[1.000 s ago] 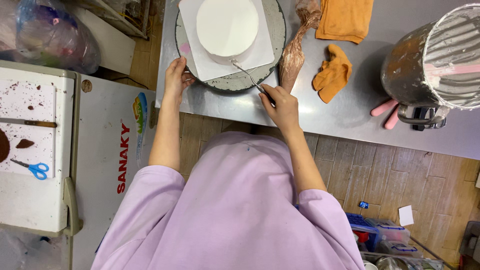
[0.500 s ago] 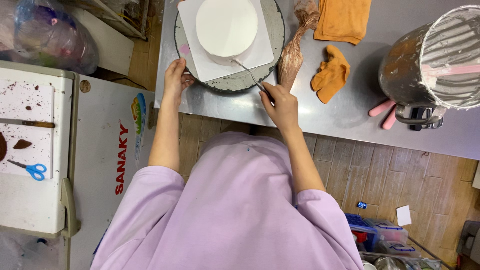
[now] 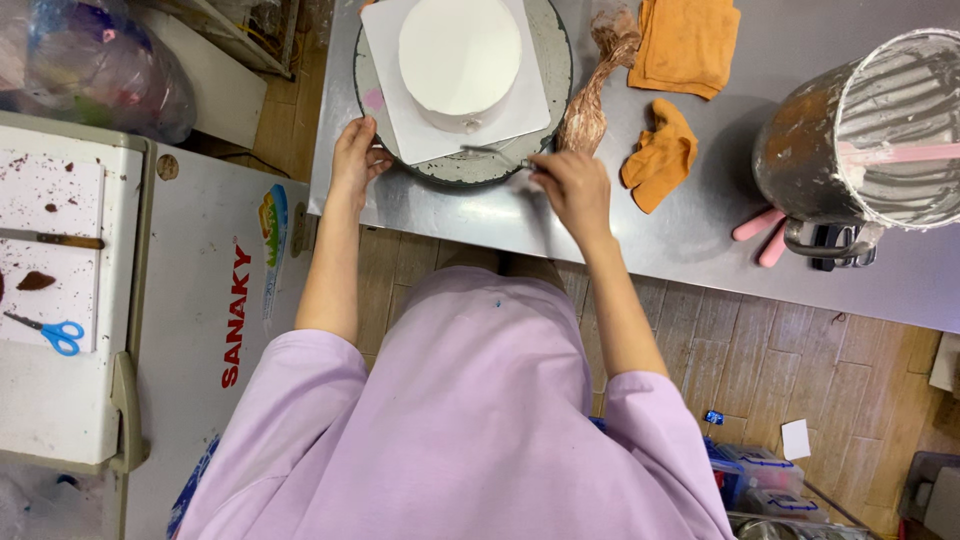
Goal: The person mixes white cream in a bowl using a spatula, fills a piping bag with chocolate cream and white cream, and applies white cream to the top of a small cake on a rotating stand using a spatula.
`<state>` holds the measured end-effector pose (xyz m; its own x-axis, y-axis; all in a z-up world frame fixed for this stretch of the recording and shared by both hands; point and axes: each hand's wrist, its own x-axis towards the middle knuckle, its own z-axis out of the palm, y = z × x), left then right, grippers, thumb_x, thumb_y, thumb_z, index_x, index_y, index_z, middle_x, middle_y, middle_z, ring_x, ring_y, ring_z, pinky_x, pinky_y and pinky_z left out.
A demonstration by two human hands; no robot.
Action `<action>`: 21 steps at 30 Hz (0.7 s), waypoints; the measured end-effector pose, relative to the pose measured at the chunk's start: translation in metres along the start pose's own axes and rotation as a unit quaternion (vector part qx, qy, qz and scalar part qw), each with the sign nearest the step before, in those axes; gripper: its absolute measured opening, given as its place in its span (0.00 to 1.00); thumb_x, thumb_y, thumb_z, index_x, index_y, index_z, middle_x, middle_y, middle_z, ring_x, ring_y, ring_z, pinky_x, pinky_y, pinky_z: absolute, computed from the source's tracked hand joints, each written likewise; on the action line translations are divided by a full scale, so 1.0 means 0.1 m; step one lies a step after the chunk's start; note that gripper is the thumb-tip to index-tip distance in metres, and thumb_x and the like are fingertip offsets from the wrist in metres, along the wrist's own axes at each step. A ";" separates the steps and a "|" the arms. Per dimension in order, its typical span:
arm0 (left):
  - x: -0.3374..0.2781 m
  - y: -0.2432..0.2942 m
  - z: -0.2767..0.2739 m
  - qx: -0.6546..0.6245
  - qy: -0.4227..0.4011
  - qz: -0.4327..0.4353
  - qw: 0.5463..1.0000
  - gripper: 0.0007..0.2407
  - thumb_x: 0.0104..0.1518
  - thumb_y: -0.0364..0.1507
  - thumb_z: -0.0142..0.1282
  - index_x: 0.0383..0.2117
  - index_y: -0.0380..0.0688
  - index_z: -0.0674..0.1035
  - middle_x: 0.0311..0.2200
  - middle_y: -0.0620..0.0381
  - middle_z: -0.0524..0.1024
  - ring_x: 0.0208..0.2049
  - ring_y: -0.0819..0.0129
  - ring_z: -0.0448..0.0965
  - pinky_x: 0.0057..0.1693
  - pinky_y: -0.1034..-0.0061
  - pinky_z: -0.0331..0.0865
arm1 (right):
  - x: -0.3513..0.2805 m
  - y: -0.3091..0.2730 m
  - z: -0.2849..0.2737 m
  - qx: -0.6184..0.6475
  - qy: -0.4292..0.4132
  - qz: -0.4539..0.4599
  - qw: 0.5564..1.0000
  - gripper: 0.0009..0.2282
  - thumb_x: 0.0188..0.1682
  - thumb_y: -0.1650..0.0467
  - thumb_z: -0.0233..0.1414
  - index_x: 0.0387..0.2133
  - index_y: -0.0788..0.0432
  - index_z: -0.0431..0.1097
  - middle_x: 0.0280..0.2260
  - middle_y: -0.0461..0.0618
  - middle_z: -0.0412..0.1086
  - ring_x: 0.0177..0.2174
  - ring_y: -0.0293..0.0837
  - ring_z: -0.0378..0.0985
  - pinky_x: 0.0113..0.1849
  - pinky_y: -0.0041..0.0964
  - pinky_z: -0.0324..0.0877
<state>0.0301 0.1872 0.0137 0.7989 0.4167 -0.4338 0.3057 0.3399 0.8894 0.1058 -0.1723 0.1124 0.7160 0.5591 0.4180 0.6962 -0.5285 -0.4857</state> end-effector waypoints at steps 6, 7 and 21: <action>0.04 0.08 0.04 0.056 0.021 0.001 0.998 0.20 0.63 0.44 0.51 0.52 0.44 0.75 0.34 0.62 0.79 0.29 0.76 0.80 0.41 0.78 0.77 | 0.29 0.06 -0.02 -0.060 0.029 -0.019 0.998 0.07 0.47 0.69 0.63 0.38 0.54 0.79 0.34 0.43 0.75 0.35 0.48 0.73 0.37 0.43 0.66; 0.04 0.09 0.07 0.077 0.031 -0.003 0.997 0.20 0.62 0.44 0.50 0.52 0.45 0.75 0.35 0.63 0.81 0.29 0.76 0.80 0.42 0.78 0.78 | 0.28 0.06 -0.04 -0.061 0.032 -0.022 0.997 0.07 0.47 0.70 0.63 0.38 0.54 0.79 0.34 0.43 0.75 0.36 0.48 0.74 0.38 0.43 0.66; 0.07 0.07 0.03 0.044 0.005 -0.003 0.999 0.16 0.66 0.43 0.50 0.50 0.46 0.74 0.33 0.64 0.76 0.29 0.77 0.77 0.43 0.76 0.74 | 0.34 -0.05 -0.20 -0.053 0.029 -0.010 0.998 0.08 0.48 0.69 0.64 0.39 0.55 0.79 0.31 0.45 0.73 0.35 0.49 0.73 0.36 0.43 0.66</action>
<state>0.0398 0.1898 0.0171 0.7917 0.4240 -0.4397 0.3544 0.2674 0.8960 0.1279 -0.1637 0.1440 0.7011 0.5337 0.4729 0.7100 -0.5834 -0.3944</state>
